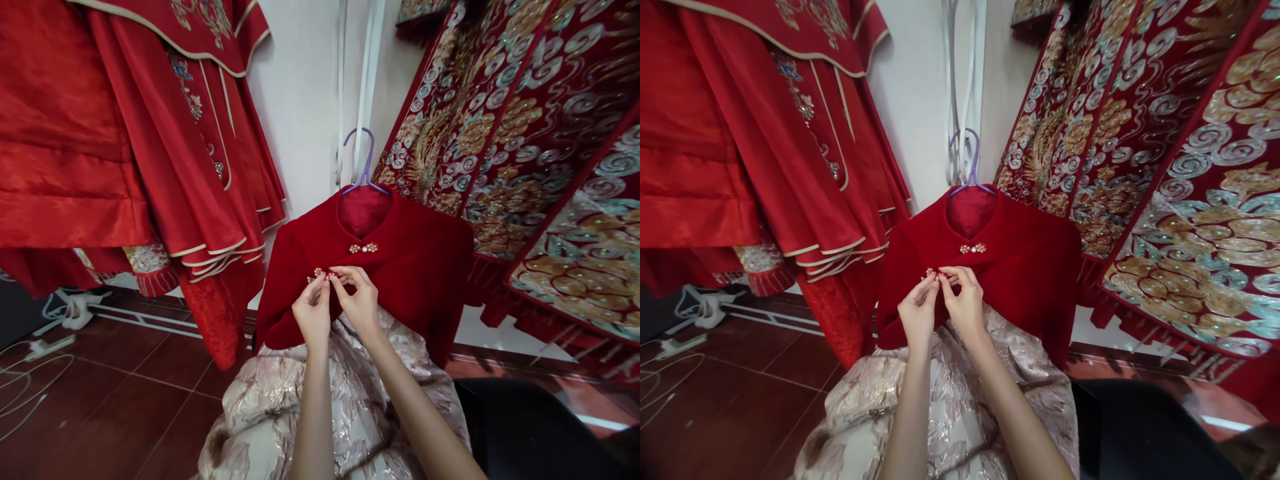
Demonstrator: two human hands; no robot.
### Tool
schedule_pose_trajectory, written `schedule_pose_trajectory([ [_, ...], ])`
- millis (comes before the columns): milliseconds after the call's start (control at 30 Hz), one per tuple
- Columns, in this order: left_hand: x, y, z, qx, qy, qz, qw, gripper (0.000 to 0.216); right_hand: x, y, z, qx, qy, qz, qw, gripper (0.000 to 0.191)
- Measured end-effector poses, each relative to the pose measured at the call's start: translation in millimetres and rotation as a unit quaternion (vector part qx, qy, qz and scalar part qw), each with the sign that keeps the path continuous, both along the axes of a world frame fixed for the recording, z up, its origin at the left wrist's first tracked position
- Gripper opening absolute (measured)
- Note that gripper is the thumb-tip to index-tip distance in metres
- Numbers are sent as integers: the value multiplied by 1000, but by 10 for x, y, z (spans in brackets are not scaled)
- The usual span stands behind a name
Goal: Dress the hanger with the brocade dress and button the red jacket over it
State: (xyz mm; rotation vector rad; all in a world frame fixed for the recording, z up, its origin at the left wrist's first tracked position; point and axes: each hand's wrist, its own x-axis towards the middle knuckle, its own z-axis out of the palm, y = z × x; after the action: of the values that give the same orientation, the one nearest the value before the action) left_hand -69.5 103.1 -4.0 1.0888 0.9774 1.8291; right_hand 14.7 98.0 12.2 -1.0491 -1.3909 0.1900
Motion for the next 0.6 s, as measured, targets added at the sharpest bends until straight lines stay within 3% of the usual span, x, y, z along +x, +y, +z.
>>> schedule_pose_trajectory([
  [467, -128, 187, -172, 40, 179, 31, 982, 17, -12, 68, -65, -3, -32, -20, 999, 19],
  [600, -161, 174, -167, 46, 150, 2, 988, 22, 57, -5, -45, -34, 2, 44, 998, 23],
])
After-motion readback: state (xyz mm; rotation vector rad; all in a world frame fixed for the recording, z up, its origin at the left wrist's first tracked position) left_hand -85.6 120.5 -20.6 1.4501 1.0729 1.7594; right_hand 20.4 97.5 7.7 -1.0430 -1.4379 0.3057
